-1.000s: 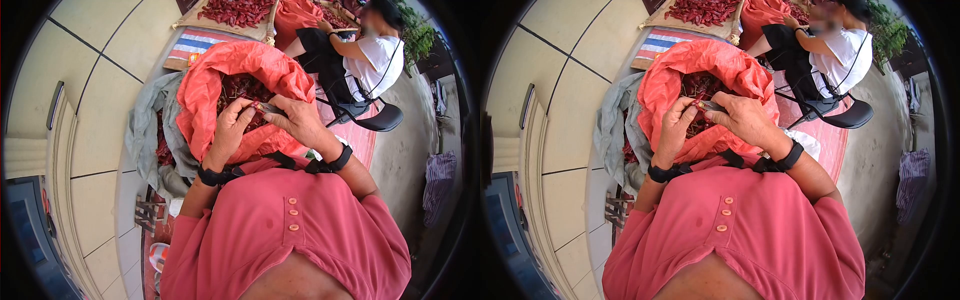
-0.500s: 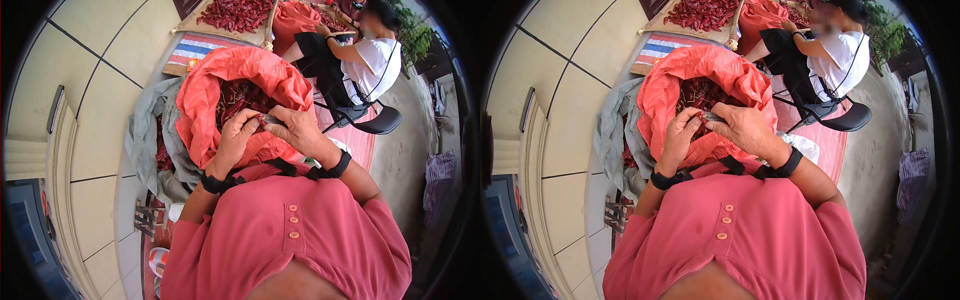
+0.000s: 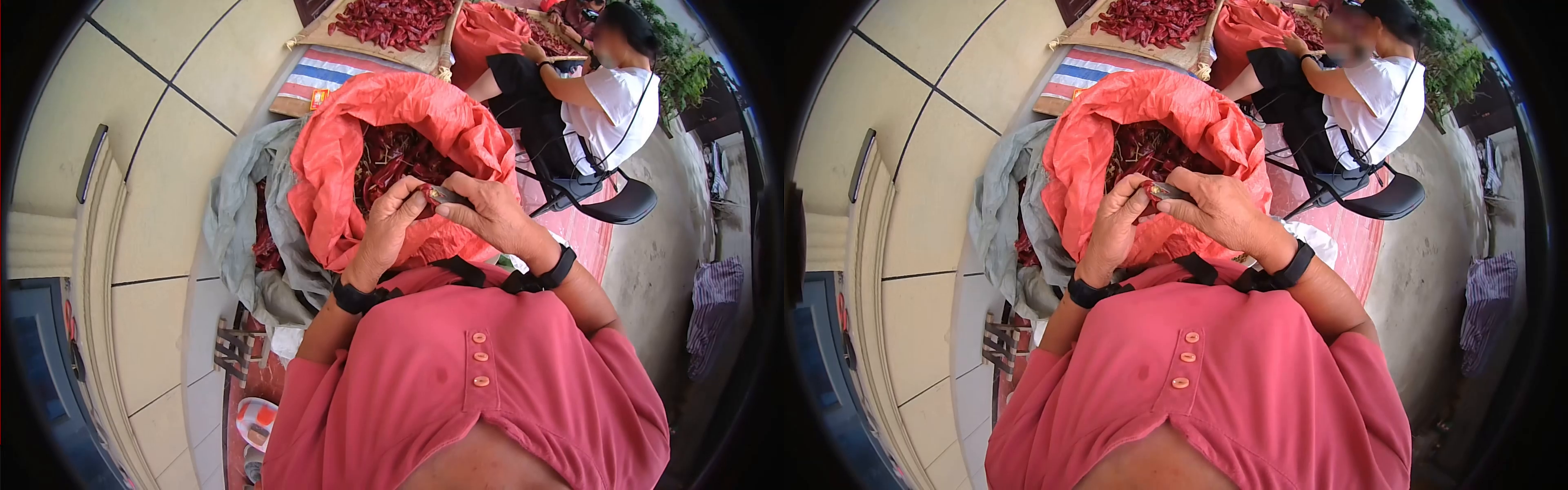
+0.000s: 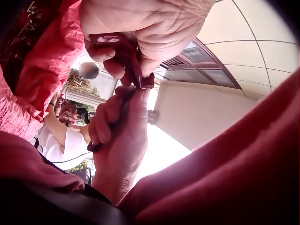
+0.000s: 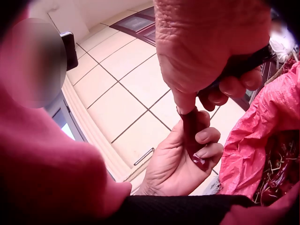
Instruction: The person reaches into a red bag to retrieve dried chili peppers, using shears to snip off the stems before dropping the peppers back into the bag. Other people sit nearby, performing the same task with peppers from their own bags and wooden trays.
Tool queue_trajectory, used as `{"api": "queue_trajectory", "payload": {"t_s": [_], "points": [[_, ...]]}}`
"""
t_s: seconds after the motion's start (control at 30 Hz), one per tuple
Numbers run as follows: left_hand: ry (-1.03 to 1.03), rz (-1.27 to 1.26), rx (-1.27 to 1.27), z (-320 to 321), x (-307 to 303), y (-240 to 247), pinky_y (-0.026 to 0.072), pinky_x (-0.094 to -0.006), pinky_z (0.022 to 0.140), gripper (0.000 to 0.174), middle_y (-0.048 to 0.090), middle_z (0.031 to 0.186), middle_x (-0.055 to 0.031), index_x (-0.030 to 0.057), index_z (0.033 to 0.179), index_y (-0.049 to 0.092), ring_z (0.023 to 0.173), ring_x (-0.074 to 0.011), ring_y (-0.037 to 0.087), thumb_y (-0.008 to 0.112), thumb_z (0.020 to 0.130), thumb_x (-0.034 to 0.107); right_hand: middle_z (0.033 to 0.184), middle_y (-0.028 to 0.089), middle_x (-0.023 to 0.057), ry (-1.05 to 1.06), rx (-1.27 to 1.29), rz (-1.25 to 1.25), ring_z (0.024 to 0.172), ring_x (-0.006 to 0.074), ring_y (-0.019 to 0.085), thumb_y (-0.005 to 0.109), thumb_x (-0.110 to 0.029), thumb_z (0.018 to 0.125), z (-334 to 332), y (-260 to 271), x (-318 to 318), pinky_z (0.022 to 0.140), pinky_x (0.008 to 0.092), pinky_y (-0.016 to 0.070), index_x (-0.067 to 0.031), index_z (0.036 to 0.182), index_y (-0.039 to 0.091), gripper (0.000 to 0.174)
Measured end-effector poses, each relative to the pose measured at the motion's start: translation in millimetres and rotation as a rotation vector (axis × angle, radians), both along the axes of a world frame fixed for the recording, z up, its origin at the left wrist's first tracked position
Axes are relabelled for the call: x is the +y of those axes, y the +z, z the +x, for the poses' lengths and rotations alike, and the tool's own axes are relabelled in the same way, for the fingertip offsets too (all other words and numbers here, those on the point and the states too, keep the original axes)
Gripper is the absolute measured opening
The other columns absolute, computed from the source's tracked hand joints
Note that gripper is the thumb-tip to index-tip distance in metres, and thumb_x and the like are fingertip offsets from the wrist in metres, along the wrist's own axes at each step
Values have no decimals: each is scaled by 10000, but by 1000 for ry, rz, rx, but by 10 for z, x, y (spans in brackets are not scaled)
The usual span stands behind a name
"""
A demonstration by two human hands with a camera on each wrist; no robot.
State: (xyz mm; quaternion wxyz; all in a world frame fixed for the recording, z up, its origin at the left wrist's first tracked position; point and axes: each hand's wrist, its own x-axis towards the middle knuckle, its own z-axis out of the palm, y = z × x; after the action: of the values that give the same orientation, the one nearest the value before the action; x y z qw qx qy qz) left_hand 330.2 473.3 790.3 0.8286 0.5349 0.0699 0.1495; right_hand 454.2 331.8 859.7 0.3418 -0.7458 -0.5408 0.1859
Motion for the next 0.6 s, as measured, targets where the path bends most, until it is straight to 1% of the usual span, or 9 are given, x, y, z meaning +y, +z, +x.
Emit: {"api": "queue_trajectory", "payload": {"t_s": [0.07,0.17,0.27,0.3,0.33,0.4,0.43,0.53,0.6], "points": [[-90,-63,23,-51,42,-15,379,-172,638,191,551,849,46,60,1059,576,743,-17,453,509,993,227,766,505,88,46,31,-23,675,205,532,654,-305,887,9,32,-32,627,324,438,-21,1004,568,318],[-210,-169,-26,-88,111,-45,334,-155,586,247,533,902,30,65,1131,527,695,-2,418,524,977,258,788,575,141,13,41,60,716,318,601,631,-327,887,32,50,-68,614,386,456,-26,978,560,323],[-346,-242,-77,-115,179,1,394,-182,684,320,507,1004,-8,59,1184,474,786,-41,466,551,946,259,801,586,143,33,-61,12,727,317,608,630,-330,888,71,143,-103,623,379,459,-19,977,559,332],[-288,-66,-58,-121,151,70,396,-216,777,364,492,1039,-24,51,1186,459,873,-72,467,564,932,289,810,598,137,49,-61,30,738,318,615,634,-323,882,70,157,-106,631,382,462,-31,974,561,315],[-227,108,-31,-126,123,139,397,-250,869,410,476,1074,-41,43,1188,444,961,-103,468,578,917,319,817,609,137,66,-116,4,742,319,623,631,-336,883,70,200,-106,630,379,469,-29,995,566,333],[-164,245,21,-134,93,181,374,-277,939,422,479,1068,-46,35,1179,442,1030,-124,450,584,915,332,830,630,136,101,-229,-48,750,319,639,626,-360,883,77,292,-106,628,374,483,-25,1036,574,372],[-166,218,35,-149,106,180,378,-253,904,440,472,1056,-46,28,1171,439,1007,-111,448,608,909,338,827,629,136,106,-228,-48,742,321,638,628,-360,881,88,295,-103,621,376,483,-29,1034,575,369],[-139,326,-125,-111,119,85,378,-219,794,364,493,1032,-15,69,1157,450,896,-64,429,593,907,290,816,627,133,119,-255,-47,722,321,636,634,-357,875,127,303,-78,605,379,483,-37,1032,577,361],[-116,279,-9,-146,96,133,372,-222,838,331,478,973,-5,53,1129,473,926,-79,436,581,925,291,808,625,131,129,-307,-47,717,318,636,636,-354,873,148,314,-61,602,374,483,-40,1035,575,358]]}}
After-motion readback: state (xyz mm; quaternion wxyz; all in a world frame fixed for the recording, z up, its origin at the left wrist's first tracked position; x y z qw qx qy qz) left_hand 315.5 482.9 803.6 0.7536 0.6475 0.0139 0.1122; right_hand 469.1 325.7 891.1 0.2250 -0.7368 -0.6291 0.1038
